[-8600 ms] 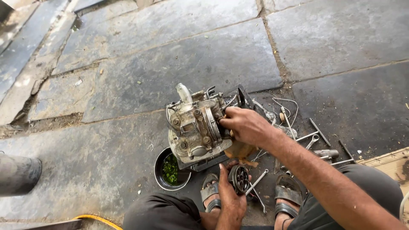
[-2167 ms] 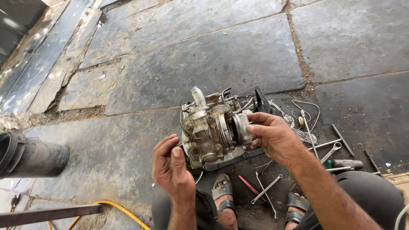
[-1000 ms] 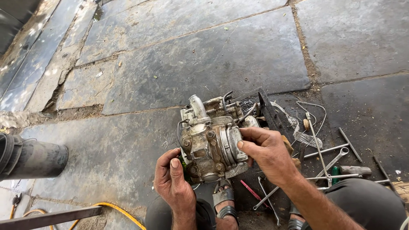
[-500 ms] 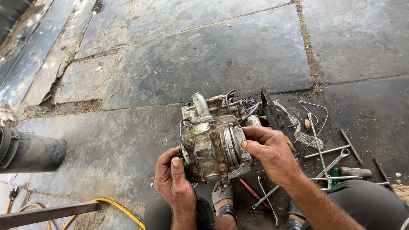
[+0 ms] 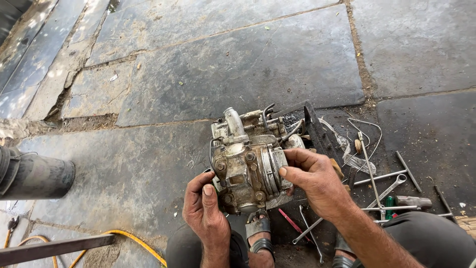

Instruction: The person sits on the ground next to a motorcycle engine and files the edge of a small metal engine component with a flat file, turning it to work different sides. They then wipe the component and the engine with a cloth and fit the component onto the engine by hand.

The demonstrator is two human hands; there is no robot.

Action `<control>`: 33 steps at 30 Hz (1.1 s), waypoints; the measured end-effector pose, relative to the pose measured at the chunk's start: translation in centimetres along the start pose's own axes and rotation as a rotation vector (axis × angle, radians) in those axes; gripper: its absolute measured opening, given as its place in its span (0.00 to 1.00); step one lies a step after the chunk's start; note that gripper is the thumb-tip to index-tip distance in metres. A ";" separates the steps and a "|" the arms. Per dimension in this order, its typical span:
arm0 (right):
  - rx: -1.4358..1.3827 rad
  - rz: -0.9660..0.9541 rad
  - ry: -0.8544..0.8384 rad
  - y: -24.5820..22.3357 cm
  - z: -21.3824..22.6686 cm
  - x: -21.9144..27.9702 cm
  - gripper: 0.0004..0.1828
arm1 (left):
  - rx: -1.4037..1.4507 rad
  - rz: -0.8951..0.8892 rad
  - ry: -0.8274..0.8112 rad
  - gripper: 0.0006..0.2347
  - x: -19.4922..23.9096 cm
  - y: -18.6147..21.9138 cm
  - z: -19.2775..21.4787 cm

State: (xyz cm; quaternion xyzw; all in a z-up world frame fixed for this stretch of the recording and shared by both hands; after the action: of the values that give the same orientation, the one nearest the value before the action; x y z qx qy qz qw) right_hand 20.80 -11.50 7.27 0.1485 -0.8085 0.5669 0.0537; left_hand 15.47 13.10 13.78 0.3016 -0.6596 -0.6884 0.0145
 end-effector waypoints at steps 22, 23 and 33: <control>0.325 -0.012 -0.346 -3.4 -1.3 0.5 0.68 | 0.018 -0.120 -0.036 0.23 0.0 -0.6 -0.3; 0.409 -0.057 -0.297 -3.5 -1.3 0.6 0.68 | 0.018 -0.114 -0.045 0.24 0.0 -0.7 -0.5; 0.549 0.088 -0.251 -4.0 -1.9 0.8 0.59 | 0.005 -0.125 -0.072 0.27 0.0 -0.7 -1.2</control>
State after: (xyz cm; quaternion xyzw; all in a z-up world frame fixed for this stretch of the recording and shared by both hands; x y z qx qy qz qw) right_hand 21.12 -11.14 11.69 0.1913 -0.6310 0.7432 -0.1136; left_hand 16.21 12.07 13.23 0.3174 -0.6412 -0.6967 -0.0530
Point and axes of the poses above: each hand's wrist, its own x-axis away from the middle knuckle, its own z-axis out of the back of the hand, y = z × x, the point moved 8 cm from there along -x, towards the middle knuckle, and after that the axes turned 1 degree about -z, right-handed, at the moved point
